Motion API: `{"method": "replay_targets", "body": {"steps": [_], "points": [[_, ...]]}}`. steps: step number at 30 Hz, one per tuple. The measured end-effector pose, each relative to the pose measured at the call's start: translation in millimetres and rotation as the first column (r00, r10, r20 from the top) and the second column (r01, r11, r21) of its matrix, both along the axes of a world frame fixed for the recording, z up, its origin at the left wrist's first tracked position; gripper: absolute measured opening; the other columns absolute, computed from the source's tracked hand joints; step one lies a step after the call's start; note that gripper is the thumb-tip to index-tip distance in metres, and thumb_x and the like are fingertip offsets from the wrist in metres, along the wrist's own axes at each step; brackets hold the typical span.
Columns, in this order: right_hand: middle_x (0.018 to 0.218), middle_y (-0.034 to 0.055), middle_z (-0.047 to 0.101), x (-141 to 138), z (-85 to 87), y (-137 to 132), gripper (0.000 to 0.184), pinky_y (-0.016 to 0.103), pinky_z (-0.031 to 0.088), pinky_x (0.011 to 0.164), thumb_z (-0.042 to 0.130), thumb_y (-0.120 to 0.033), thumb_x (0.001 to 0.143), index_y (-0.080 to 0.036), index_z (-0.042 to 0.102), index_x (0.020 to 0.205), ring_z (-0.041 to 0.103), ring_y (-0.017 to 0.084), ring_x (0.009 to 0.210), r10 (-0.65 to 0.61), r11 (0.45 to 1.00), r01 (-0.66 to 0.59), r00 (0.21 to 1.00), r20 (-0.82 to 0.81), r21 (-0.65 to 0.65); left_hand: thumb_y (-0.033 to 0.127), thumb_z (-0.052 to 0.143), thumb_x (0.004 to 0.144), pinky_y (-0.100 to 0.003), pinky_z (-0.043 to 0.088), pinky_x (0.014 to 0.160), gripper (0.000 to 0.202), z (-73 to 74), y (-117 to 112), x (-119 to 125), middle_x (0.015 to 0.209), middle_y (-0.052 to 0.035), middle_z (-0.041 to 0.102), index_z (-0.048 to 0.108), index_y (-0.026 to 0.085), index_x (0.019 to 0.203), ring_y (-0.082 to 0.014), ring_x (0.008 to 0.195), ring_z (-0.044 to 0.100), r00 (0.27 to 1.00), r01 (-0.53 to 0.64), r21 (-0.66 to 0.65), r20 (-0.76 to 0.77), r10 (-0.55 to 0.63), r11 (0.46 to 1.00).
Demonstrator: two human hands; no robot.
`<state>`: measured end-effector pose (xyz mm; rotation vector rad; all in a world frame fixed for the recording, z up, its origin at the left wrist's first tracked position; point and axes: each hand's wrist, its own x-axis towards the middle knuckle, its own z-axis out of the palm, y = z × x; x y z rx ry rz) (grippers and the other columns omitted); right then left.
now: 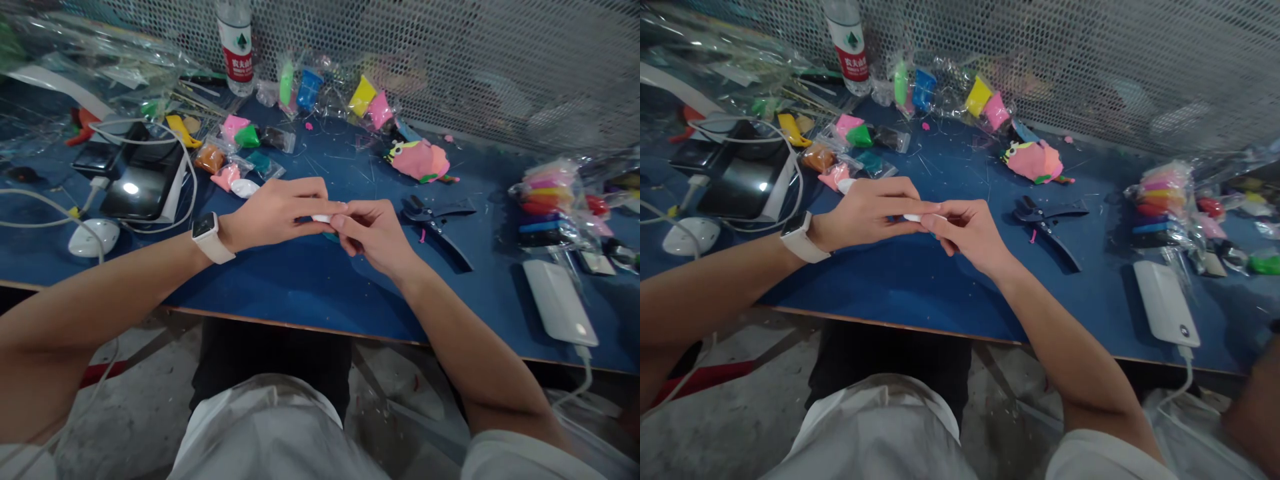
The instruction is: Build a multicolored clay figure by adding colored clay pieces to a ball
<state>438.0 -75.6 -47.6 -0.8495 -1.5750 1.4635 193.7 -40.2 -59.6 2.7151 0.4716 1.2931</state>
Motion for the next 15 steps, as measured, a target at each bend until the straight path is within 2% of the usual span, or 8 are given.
{"method": "replay_targets", "body": {"steps": [3,7,9,12,15], "points": [[0.060,-0.0071,0.061,-5.7,-0.4,-4.6,0.036,0.022,0.031,0.039,0.105,-0.054,0.082,-0.022,0.089,0.087,0.045,0.004,0.042,0.011,0.999,-0.013,0.999,-0.042,-0.047,0.046,0.066,0.119,-0.029,0.059,0.072,0.026,0.5,-3.1,2.1,0.109,-0.0074,0.077,0.084,0.030,0.129,-0.0160,0.086,0.072,1.000,0.006,0.033,0.020,-0.007,0.999],[0.059,-0.0076,0.056,-12.5,0.2,-9.7,0.036,0.022,0.029,0.039,0.106,-0.053,0.081,-0.022,0.088,0.084,0.044,0.005,0.045,0.027,0.994,-0.038,0.994,-0.106,-0.102,0.040,0.073,0.116,-0.037,0.068,0.082,0.027,0.9,-3.6,1.7,0.144,-0.0152,0.072,0.082,0.031,0.140,-0.0226,0.110,0.076,0.995,0.072,0.033,0.062,-0.073,0.997],[0.065,-0.0049,0.063,-14.4,-0.7,-10.7,0.035,0.022,0.035,0.040,0.105,-0.053,0.082,-0.023,0.088,0.083,0.049,0.007,0.050,0.014,0.996,-0.022,0.996,-0.093,-0.087,0.040,0.074,0.116,-0.041,0.071,0.089,0.029,0.0,-2.4,1.5,0.155,-0.0160,0.069,0.082,0.032,0.142,-0.0259,0.121,0.076,0.993,0.104,0.020,0.048,-0.105,0.994],[0.089,0.0006,0.079,-16.6,-5.1,-11.5,0.031,0.024,0.050,0.048,0.105,-0.052,0.082,-0.026,0.092,0.092,0.060,0.010,0.063,-0.001,0.999,-0.002,0.997,-0.071,-0.043,0.043,0.067,0.119,-0.046,0.072,0.102,0.027,-3.7,-1.1,3.0,0.159,-0.0134,0.068,0.083,0.034,0.139,-0.0272,0.133,0.075,0.989,0.144,-0.030,0.045,-0.143,0.989],[0.098,0.0014,0.083,-18.7,-10.7,-13.1,0.024,0.026,0.060,0.056,0.103,-0.049,0.087,-0.029,0.095,0.099,0.068,0.013,0.073,0.032,0.999,-0.034,0.993,-0.110,-0.019,0.045,0.062,0.121,-0.046,0.071,0.109,0.029,-8.4,-1.2,6.0,0.162,-0.0115,0.067,0.081,0.034,0.140,-0.0263,0.141,0.074,0.981,0.190,-0.054,0.057,-0.187,0.980]]}}
